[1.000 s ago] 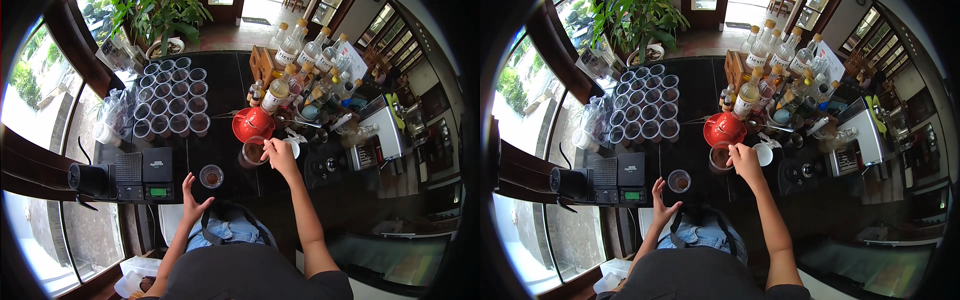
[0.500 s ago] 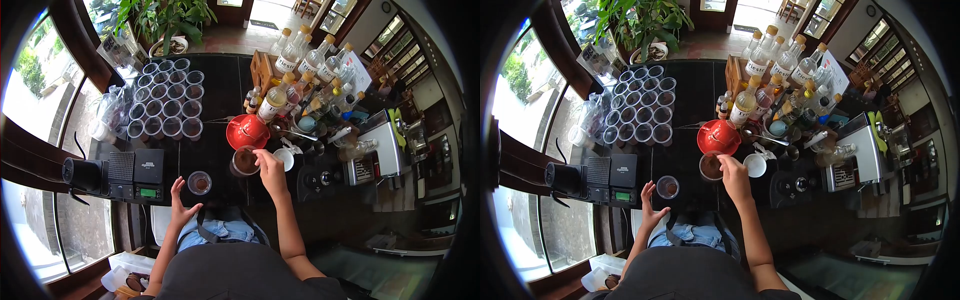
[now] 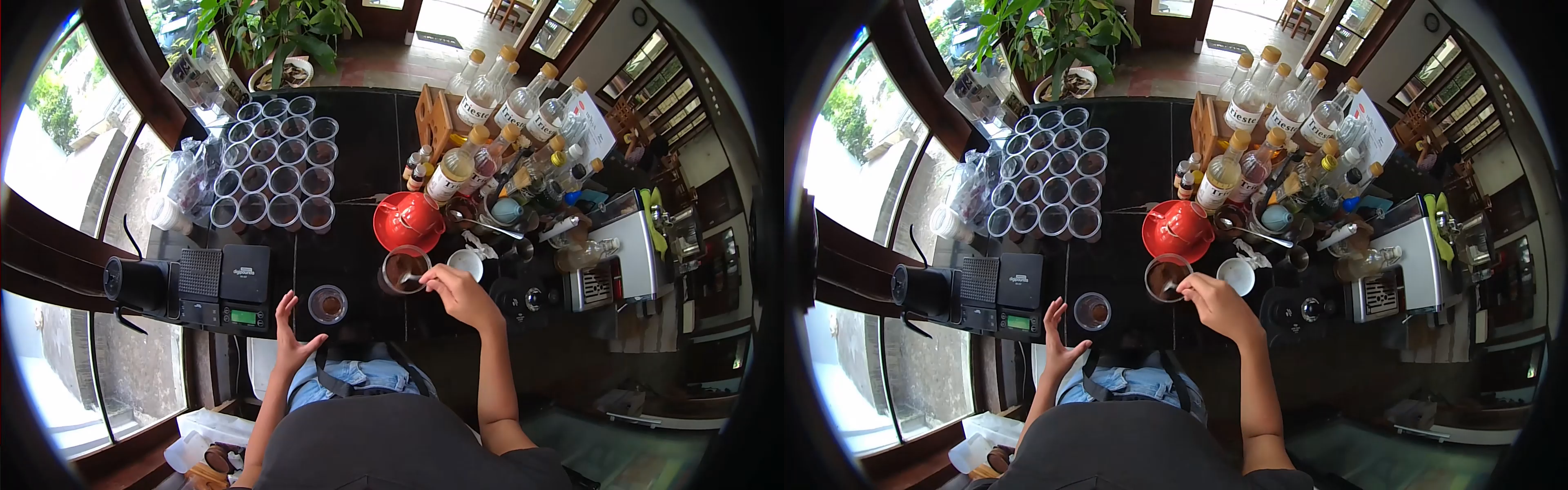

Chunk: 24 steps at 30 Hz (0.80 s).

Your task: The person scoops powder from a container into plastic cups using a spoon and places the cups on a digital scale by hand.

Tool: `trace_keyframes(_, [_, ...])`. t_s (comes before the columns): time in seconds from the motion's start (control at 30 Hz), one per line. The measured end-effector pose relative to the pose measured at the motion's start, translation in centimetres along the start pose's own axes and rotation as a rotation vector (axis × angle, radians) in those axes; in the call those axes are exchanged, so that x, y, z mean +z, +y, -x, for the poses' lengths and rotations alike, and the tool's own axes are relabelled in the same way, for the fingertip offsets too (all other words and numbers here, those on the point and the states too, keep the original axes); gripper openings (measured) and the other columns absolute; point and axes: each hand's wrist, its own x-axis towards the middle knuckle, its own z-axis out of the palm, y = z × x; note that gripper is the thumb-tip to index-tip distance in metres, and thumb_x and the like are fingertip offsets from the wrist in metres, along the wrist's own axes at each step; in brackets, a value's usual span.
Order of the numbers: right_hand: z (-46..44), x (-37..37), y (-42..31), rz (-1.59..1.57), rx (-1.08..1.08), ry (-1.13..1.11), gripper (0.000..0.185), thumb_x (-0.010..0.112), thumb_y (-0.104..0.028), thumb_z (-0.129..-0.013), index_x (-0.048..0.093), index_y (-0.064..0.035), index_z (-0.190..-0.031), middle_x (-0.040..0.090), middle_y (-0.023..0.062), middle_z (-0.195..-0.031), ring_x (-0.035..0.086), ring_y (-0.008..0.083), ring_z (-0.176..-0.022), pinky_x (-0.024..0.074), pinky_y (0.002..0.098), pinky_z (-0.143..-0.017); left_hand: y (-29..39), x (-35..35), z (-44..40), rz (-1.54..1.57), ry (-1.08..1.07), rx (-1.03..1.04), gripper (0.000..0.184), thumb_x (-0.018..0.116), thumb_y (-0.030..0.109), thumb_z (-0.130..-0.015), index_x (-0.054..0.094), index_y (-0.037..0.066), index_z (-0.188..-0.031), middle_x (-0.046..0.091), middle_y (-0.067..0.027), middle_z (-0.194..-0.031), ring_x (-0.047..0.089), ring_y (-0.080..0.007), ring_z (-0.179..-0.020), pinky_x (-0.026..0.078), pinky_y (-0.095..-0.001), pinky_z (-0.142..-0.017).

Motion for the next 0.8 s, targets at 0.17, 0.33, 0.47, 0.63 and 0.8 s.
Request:
trace_keyframes(0.17, [-1.3, 2.1, 1.9, 0.076, -0.072, 0.216, 0.008, 0.059, -0.007, -0.092, 0.061, -0.0005, -0.096, 0.065, 0.014, -0.085, 0.066, 0.0302, -0.076, 0.0511, 0.0371, -0.065, -0.3, -0.3, -0.1, -0.004, -0.017, -0.013, 0.106, 0.087, 0.028, -0.066, 0.024, 0.002, -0.147, 0.031, -0.0164, -0.15, 0.038, -0.0318, -0.136, 0.028, -0.043, -0.114])
trace_keyframes(0.33, [-3.1, 5.6, 2.7, 0.159, -0.104, 0.331, 0.008, 0.059, -0.007, -0.09, 0.062, -0.0001, -0.094, 0.066, 0.0148, -0.083, 0.067, 0.032, -0.073, 0.0529, 0.0397, -0.064, -0.1, -0.3, 0.0, 0.011, -0.023, -0.016, 0.106, 0.087, 0.029, -0.066, 0.024, 0.002, -0.147, 0.031, -0.0164, -0.15, 0.038, -0.0318, -0.136, 0.028, -0.0434, -0.114])
trace_keyframes(0.47, [-2.3, 4.7, 2.0, 0.035, -0.105, 0.169, 0.006, 0.058, -0.003, -0.089, 0.061, 0.001, -0.092, 0.066, 0.0155, -0.084, 0.067, 0.0316, -0.078, 0.0539, 0.0382, -0.068, -0.5, -0.2, 0.1, 0.013, -0.024, -0.021, 0.105, 0.087, 0.028, -0.066, 0.024, 0.002, -0.147, 0.031, -0.0161, -0.15, 0.038, -0.0315, -0.136, 0.028, -0.0431, -0.114])
trace_keyframes(0.63, [-0.5, 2.3, 0.7, 0.021, -0.069, 0.21, 0.008, 0.056, 0.003, -0.089, 0.062, 0.002, -0.093, 0.064, 0.0132, -0.082, 0.066, 0.0221, -0.072, 0.051, 0.0314, -0.065, -0.6, -0.6, 0.0, 0.014, -0.033, -0.026, 0.105, 0.086, 0.027, -0.066, 0.024, 0.002, -0.147, 0.031, -0.0159, -0.15, 0.038, -0.0315, -0.136, 0.028, -0.0431, -0.114])
trace_keyframes(0.8, [-0.3, 3.5, 1.7, 0.124, 0.002, 0.47, 0.013, 0.054, -0.008, -0.097, 0.063, 0.0007, -0.096, 0.063, 0.0119, -0.068, 0.065, 0.0224, -0.059, 0.0487, 0.0324, -0.054, -0.8, -0.7, -0.3, 0.017, -0.047, -0.012, 0.105, 0.086, 0.026, -0.066, 0.023, 0.002, -0.147, 0.031, -0.0162, -0.15, 0.039, -0.0318, -0.135, 0.029, -0.0434, -0.114])
